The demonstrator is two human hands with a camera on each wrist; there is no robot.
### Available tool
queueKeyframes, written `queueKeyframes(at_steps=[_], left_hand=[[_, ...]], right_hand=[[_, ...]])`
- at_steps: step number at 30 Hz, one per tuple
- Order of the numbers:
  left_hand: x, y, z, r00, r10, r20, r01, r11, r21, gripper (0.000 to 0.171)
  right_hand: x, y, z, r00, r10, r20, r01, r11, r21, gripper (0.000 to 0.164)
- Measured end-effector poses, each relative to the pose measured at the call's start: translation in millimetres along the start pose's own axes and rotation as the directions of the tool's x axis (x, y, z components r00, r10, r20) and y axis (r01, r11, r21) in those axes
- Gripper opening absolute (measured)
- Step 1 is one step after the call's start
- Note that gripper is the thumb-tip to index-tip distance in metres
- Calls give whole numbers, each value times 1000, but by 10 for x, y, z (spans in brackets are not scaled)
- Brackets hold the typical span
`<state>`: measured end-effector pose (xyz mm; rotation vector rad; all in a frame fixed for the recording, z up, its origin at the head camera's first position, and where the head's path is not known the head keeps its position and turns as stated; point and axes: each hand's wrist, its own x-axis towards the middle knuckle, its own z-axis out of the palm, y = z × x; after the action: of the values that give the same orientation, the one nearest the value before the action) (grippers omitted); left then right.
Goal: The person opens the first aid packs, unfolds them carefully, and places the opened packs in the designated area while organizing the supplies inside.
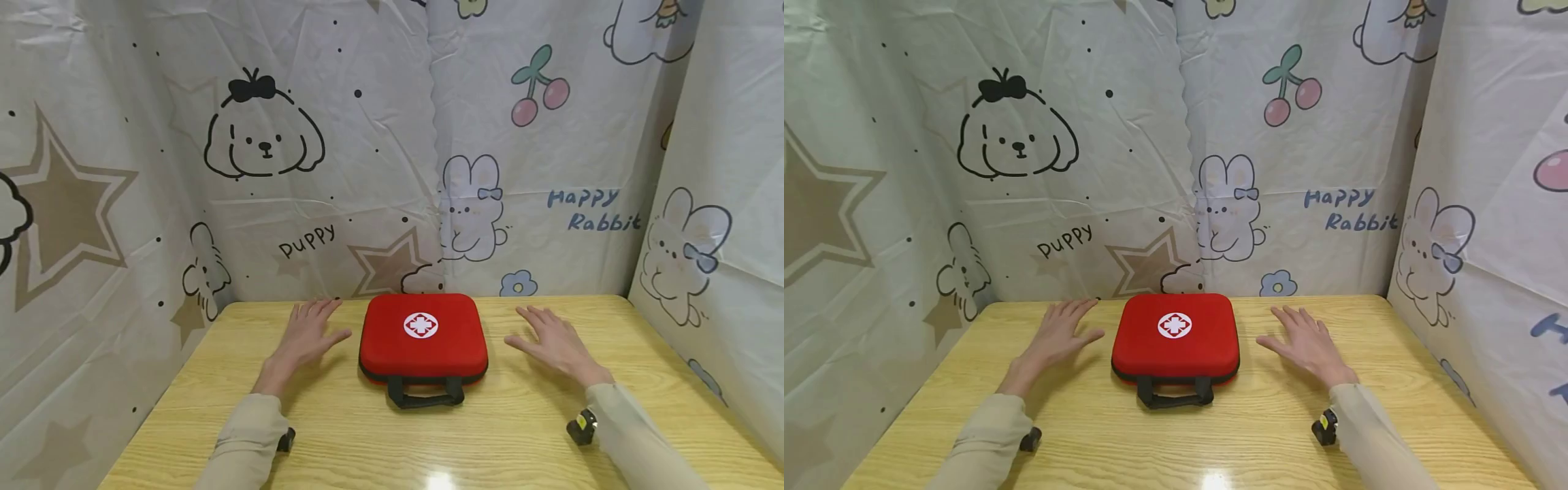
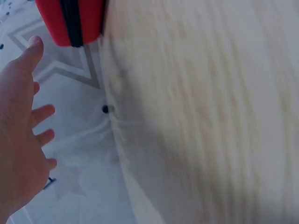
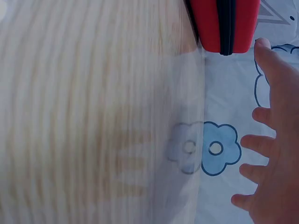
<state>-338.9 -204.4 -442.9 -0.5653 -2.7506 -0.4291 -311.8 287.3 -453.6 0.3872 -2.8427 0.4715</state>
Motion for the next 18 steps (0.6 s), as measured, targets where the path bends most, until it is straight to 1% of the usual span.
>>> queueKeyframes(at_steps=[4,6,8,11,14,17,18], left_hand=[[67,128,-24,995,77,-58,-79,996,-36,59],[105,202,-31,992,111,-68,-113,993,-37,54],[137,281,-40,989,137,-64,-139,989,-40,51],[179,391,-40,985,166,-42,-167,985,-46,51],[202,487,-28,985,175,-7,-175,984,-45,49],[202,581,-5,984,175,31,-174,984,-42,47],[201,614,2,982,184,37,-182,982,-44,47]], right_hand=[[43,-63,11,997,-56,-55,61,994,86,72],[66,-98,11,995,-75,-71,84,987,135,67],[86,-138,11,993,-84,-78,97,980,173,63],[112,-209,2,993,-91,-71,104,969,223,58],[136,-280,-2,994,-94,-56,105,962,254,54],[160,-339,5,995,-96,-35,102,958,267,51],[171,-356,11,995,-96,-29,100,958,267,52]])
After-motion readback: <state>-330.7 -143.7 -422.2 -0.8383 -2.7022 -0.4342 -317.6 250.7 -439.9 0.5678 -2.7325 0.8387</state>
